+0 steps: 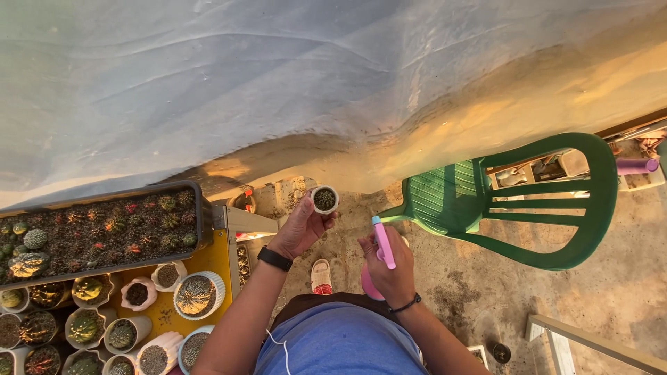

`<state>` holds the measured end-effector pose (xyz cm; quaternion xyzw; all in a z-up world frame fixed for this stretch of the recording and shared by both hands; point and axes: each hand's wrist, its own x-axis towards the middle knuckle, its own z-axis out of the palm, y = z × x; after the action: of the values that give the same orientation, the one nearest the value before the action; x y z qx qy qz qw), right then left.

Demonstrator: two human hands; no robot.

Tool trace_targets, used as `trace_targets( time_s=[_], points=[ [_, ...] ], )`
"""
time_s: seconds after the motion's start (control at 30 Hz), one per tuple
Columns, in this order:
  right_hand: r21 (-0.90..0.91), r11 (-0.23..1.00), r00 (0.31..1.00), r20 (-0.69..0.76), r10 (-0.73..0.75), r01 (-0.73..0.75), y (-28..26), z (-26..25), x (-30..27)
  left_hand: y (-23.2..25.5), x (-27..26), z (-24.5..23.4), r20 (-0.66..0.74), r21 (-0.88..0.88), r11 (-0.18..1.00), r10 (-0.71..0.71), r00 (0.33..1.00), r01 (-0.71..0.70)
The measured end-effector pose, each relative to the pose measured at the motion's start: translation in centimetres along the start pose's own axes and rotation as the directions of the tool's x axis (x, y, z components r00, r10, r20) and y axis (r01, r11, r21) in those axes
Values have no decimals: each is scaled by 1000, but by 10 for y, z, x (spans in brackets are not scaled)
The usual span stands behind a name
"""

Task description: Watering various small succulent plants in individual pots using a hand-held spray bottle.

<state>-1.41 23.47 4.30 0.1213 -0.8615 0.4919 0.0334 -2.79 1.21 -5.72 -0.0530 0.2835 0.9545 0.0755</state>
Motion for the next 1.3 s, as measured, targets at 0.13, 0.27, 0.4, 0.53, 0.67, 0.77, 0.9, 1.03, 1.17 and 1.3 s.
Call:
trace_targets(
  time_s=[0.13,0.27,0.4,0.53,0.67,0.77,0.9,1.03,1.17,1.3],
  points=[
    [103,994,999,28,32,-35,-4,-1,6,-1,-2,0,-13,-4,1000,-4,1000,4],
    [142,989,982,188,17,-44,-5,3,1,2,0,1,-29,-24,1000,2,1000,-3],
    [79,987,929,334,-160,142,-16,2,0,20,-4,21,-74,-20,999,-47,996,46],
    [26,982,895,407,-184,190,-24,3,-1,24,0,25,-50,-20,999,-27,998,26],
    [82,965,876,406,-260,248,-22,4,5,26,4,23,-92,14,1000,-15,996,16],
    [104,958,867,408,-286,267,-21,1,11,25,10,20,-100,30,999,-7,995,10],
    [162,944,849,413,-330,288,-18,-2,17,26,17,25,-90,53,999,10,996,-5],
    [176,915,813,420,-403,362,-6,-1,21,23,27,23,-116,28,1000,-5,993,9],
    [184,920,837,383,-390,345,1,-5,25,20,34,27,-116,69,997,-22,993,30],
    [156,943,840,429,-333,295,1,-10,29,18,38,29,-114,63,997,-44,993,51]
  ],
)
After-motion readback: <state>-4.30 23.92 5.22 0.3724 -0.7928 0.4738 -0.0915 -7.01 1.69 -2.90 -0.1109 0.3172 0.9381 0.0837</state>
